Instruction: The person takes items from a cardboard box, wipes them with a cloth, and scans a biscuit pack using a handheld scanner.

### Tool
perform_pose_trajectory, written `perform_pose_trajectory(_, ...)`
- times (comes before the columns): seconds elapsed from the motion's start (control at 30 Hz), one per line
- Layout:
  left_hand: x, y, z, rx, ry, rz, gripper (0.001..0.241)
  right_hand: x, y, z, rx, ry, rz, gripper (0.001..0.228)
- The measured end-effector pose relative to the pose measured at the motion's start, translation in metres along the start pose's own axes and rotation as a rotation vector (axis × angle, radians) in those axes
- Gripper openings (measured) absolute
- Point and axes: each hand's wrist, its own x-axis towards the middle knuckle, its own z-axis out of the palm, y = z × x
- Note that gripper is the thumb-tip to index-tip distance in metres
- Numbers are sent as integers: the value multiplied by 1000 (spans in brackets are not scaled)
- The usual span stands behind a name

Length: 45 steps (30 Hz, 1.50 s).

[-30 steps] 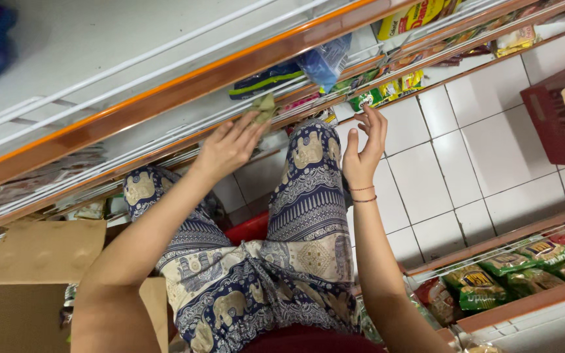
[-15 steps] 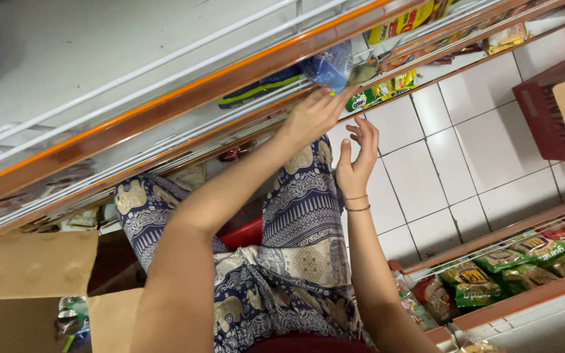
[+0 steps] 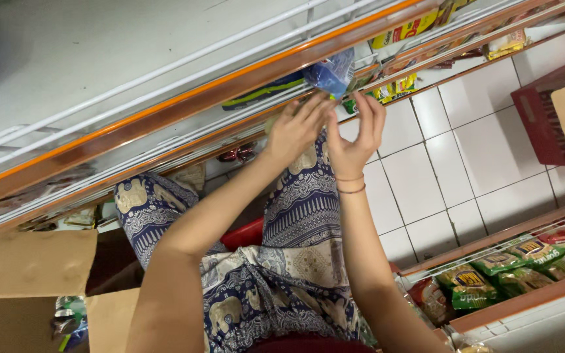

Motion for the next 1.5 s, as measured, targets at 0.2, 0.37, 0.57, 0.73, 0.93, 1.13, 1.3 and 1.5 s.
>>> perform_pose_trajectory(0.2,-30,-36,-29,51,-116,86,46,29,-24,29,86,75,44,51)
perform_pose_trajectory(0.37,-35,-41,-52,58,-134,33,53,34,-14,28,38,104,-23,27)
perform_pose_trajectory(0.57,-35,-44,-69,45,-127,-26,56,35,6,34,496,160,240,23)
perform_pose_trajectory(0.73,-44,-48,-76,11,-177,-37,60,60,25,25,470,63,162,25)
perform_pose_trajectory(0.93,-48,-54,-76,18,-156,-38,60,85,20,21,40,117,-47,25)
perform_pose_trajectory(1.13,-52,-51,-73,-8,-153,-58,60,91,28,17,5,198,142,22)
perform_pose_trajectory(1.3,-45,-44,-53,27,-99,20,59,84,46,8,-215,31,-126,8)
perform_pose_trajectory(1.5,34,-2,9,-64,15,190,56,56,50,-11,16,180,79,10)
